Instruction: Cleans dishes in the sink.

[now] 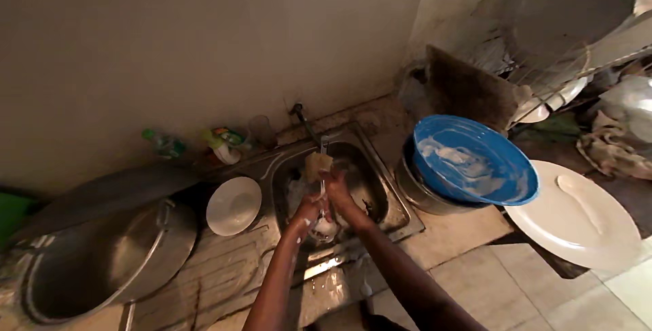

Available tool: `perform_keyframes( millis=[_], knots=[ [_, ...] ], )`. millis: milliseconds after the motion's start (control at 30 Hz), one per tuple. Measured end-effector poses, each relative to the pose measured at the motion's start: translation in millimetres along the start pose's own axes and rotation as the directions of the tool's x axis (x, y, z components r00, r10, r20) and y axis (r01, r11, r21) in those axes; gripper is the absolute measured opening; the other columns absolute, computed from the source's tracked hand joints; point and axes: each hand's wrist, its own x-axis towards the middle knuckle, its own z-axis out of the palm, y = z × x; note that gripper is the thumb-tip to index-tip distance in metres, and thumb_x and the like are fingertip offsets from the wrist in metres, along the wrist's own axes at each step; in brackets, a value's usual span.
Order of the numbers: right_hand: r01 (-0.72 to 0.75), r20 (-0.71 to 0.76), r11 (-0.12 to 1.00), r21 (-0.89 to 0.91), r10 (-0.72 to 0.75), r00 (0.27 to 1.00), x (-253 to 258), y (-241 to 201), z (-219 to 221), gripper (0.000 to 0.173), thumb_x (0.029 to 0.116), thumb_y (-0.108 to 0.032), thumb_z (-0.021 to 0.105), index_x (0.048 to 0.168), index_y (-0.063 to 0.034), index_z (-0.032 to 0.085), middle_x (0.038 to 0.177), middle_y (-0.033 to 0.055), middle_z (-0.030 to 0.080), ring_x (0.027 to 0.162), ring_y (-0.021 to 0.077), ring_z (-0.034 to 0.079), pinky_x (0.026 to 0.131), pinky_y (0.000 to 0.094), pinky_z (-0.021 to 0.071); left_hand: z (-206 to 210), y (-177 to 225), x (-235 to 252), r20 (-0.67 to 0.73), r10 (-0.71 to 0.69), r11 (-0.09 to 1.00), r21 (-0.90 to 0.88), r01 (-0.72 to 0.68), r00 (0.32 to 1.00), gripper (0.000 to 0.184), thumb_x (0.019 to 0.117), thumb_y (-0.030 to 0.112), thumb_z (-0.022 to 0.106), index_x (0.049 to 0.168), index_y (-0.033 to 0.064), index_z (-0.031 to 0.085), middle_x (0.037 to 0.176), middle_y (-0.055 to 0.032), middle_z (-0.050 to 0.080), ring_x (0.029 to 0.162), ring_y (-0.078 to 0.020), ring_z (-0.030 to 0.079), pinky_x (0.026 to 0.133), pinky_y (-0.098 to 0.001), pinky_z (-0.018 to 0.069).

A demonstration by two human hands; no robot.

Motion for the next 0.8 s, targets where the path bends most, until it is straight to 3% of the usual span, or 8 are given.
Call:
perform_keyframes(
  millis=[133, 267, 300, 367, 400, 500, 533, 800],
  knots=[
    [0.061, -0.122, 0.986, 0.156, -0.042, 0.992, 45.0, -1.7, -4.8, 0.033, 0.1045, -0.01, 0.055, 0.133, 0.0059, 0.054, 0.107, 0.0165, 0.065, 0.087, 0.0156, 0.064, 0.076, 0.0308, 0.0572, 6.1, -13.4, 4.9, 0.09, 0.001, 0.99, -0.14, 0.012, 0.996, 0.025, 0.1081, 0.011, 0.042, 0.108, -0.0024, 0.063, 0.075, -0.0005, 0.059, 0.062, -0.01, 0.059, 0.061, -0.0263, 0.0547],
    [-0.052, -0.037, 0.997, 0.051, 0.054, 0.998, 6.5, 7.2, -6.1, 0.044, 0.105, -0.01, 0.05, 0.145, 0.0069, 0.043, 0.124, 0.0221, 0.061, 0.102, 0.0202, 0.064, 0.089, 0.0346, 0.056, 2.6, -8.0, 5.8, -0.054, -0.039, 0.999, 0.02, 0.04, 0.998, 0.022, 0.1062, 0.014, 0.05, 0.11, -0.0021, 0.065, 0.08, -0.0029, 0.061, 0.066, -0.0094, 0.059, 0.062, -0.0268, 0.0535],
    [-0.116, 0.015, 0.993, 0.01, 0.116, 0.993, -11.5, 8.5, -4.5, 0.045, 0.1061, -0.014, 0.049, 0.147, 0.003, 0.042, 0.12, 0.0185, 0.063, 0.093, 0.0165, 0.064, 0.081, 0.033, 0.0568, 1.7, -3.4, 2.7, -0.111, -0.06, 0.995, 0.074, 0.068, 0.992, 0.022, 0.1047, 0.012, 0.052, 0.117, -0.0036, 0.062, 0.088, -0.0069, 0.062, 0.073, -0.0115, 0.059, 0.068, -0.0294, 0.0526],
    [-0.167, 0.053, 0.985, 0.037, 0.165, 0.985, -28.7, 10.9, 2.1, 0.035, 0.1074, -0.018, 0.045, 0.138, -0.0015, 0.045, 0.081, 0.0097, 0.059, 0.05, 0.0128, 0.054, 0.044, 0.0305, 0.0503, -0.9, 1.3, 1.8, -0.15, -0.108, 0.985, 0.119, 0.127, 0.983, 0.028, 0.1037, 0.013, 0.054, 0.126, -0.0045, 0.053, 0.098, -0.0122, 0.061, 0.083, -0.0161, 0.059, 0.076, -0.0348, 0.0531],
    [-0.144, 0.04, 0.988, 0.058, 0.141, 0.989, -27.2, 7.7, 3.1, 0.032, 0.1071, -0.018, 0.045, 0.133, -0.0003, 0.048, 0.077, 0.0091, 0.058, 0.049, 0.0124, 0.054, 0.043, 0.03, 0.0502, 1.1, 1.7, 2.7, -0.17, -0.092, 0.987, 0.116, 0.113, 0.981, 0.021, 0.1035, 0.013, 0.055, 0.117, -0.003, 0.056, 0.087, -0.0078, 0.061, 0.073, -0.013, 0.06, 0.069, -0.0313, 0.0537],
    [0.025, -0.078, 0.999, 0.038, -0.022, 0.997, -3.8, -8.6, 5.5, 0.039, 0.105, -0.009, 0.048, 0.139, 0.0109, 0.048, 0.12, 0.0228, 0.063, 0.102, 0.0187, 0.064, 0.091, 0.0325, 0.0553, 5.7, 7.2, -0.7, -0.143, -0.04, 0.994, 0.09, 0.054, 0.989, 0.024, 0.1073, 0.016, 0.048, 0.098, -0.0013, 0.063, 0.067, -0.0016, 0.06, 0.054, -0.01, 0.058, 0.055, -0.0271, 0.0539],
    [0.053, -0.111, 0.998, 0.029, -0.05, 0.993, 8.1, -12.9, 4.0, 0.04, 0.1052, -0.009, 0.049, 0.139, 0.0122, 0.048, 0.124, 0.0256, 0.062, 0.108, 0.0222, 0.064, 0.095, 0.0348, 0.054, 8.6, 11.0, -3.9, -0.131, -0.047, 0.992, 0.109, 0.062, 0.99, 0.028, 0.1087, 0.019, 0.047, 0.098, -0.0009, 0.063, 0.067, -0.0016, 0.059, 0.053, -0.0102, 0.058, 0.054, -0.0272, 0.0537],
    [-0.101, -0.159, 0.971, 0.215, 0.137, 0.978, 52.0, -25.2, 2.7, 0.026, 0.1039, -0.01, 0.056, 0.123, 0.007, 0.057, 0.092, 0.0154, 0.062, 0.072, 0.0171, 0.059, 0.064, 0.0327, 0.0538, -0.3, -7.0, -16.1, -0.015, -0.111, 0.989, 0.097, 0.111, 0.994, 0.022, 0.1079, 0.016, 0.048, 0.107, -0.0017, 0.062, 0.071, -0.0022, 0.059, 0.055, -0.0105, 0.058, 0.054, -0.0259, 0.0532]
  ],
)
